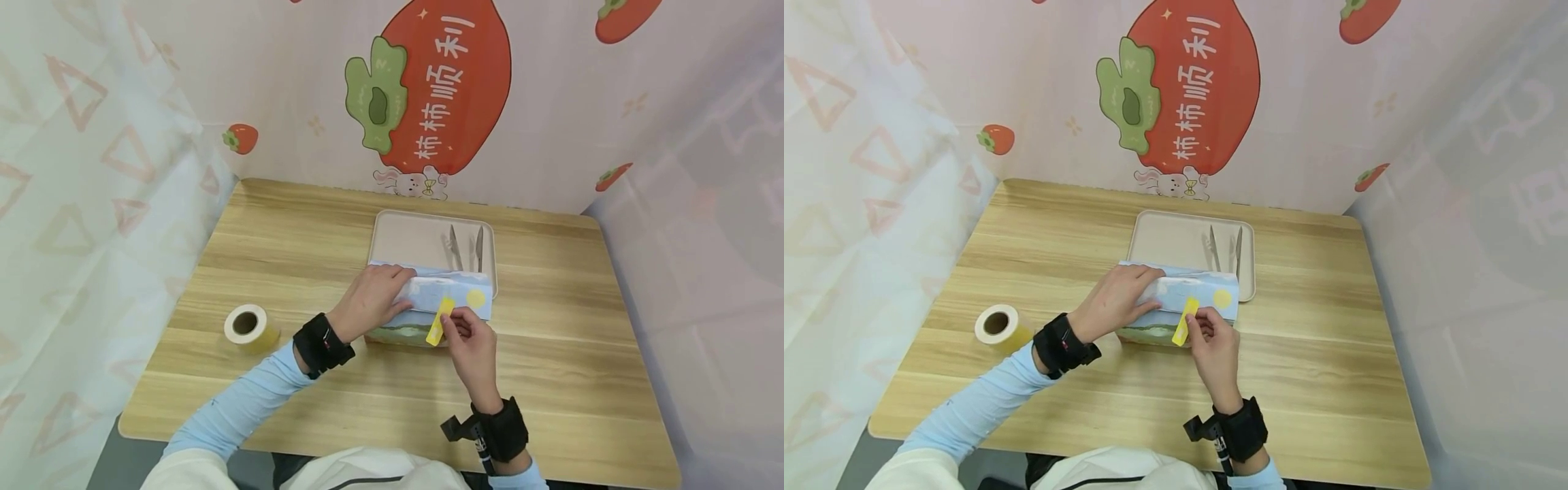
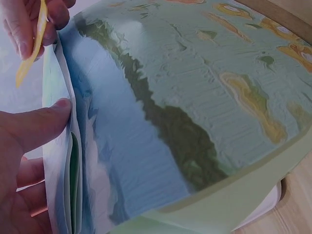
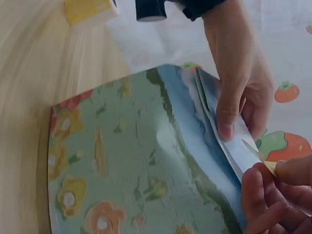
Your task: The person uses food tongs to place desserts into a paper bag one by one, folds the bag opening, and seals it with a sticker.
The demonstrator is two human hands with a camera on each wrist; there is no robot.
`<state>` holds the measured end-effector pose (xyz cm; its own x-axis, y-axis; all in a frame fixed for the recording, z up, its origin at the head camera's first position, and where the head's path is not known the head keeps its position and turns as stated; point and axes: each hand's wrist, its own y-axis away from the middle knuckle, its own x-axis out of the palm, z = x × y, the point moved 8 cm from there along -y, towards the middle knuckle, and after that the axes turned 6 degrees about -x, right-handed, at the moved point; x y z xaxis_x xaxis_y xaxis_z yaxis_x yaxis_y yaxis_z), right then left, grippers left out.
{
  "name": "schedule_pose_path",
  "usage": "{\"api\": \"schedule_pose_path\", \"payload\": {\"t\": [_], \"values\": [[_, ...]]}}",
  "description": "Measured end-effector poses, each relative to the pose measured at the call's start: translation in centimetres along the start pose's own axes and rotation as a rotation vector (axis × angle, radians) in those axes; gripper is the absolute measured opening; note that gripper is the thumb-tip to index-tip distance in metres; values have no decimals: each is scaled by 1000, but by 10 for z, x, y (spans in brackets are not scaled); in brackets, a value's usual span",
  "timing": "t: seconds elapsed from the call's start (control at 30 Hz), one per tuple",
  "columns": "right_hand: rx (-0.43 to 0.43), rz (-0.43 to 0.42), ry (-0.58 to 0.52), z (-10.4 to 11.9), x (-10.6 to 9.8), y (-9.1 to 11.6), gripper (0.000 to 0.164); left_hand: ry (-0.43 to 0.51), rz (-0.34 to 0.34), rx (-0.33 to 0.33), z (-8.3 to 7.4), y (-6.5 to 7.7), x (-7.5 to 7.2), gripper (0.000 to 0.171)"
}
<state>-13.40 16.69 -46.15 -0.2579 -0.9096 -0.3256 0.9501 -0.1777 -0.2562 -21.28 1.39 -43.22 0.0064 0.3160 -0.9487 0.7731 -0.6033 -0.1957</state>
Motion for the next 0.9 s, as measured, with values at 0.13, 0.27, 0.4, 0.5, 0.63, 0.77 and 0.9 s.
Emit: {"api": "schedule_pose_path", "payload": {"t": [0.13, 0.27, 0.4, 0.5, 0.63, 0.77, 0.9], "values": [[-39, 15, 49, -1, 2, -4, 8, -35, 2, 0, -1, 0, 1, 48], [-47, 22, 111, -5, 4, -8, 11, -69, 1, 1, -4, 0, 1, 44], [-104, 5, 241, -1, 5, -11, 14, -81, -15, 5, -5, 0, 1, 42], [-154, 3, 335, 3, 6, -13, 15, -85, -35, 10, -5, 1, 1, 42], [-191, 16, 407, 8, 8, -13, 17, -83, -57, 23, -5, 1, 0, 41], [-205, 27, 450, 10, 10, -13, 16, -85, -58, 26, -6, 2, 0, 41], [-218, 19, 486, 11, 11, -13, 17, -87, -53, 23, -6, 2, 1, 42]]}}
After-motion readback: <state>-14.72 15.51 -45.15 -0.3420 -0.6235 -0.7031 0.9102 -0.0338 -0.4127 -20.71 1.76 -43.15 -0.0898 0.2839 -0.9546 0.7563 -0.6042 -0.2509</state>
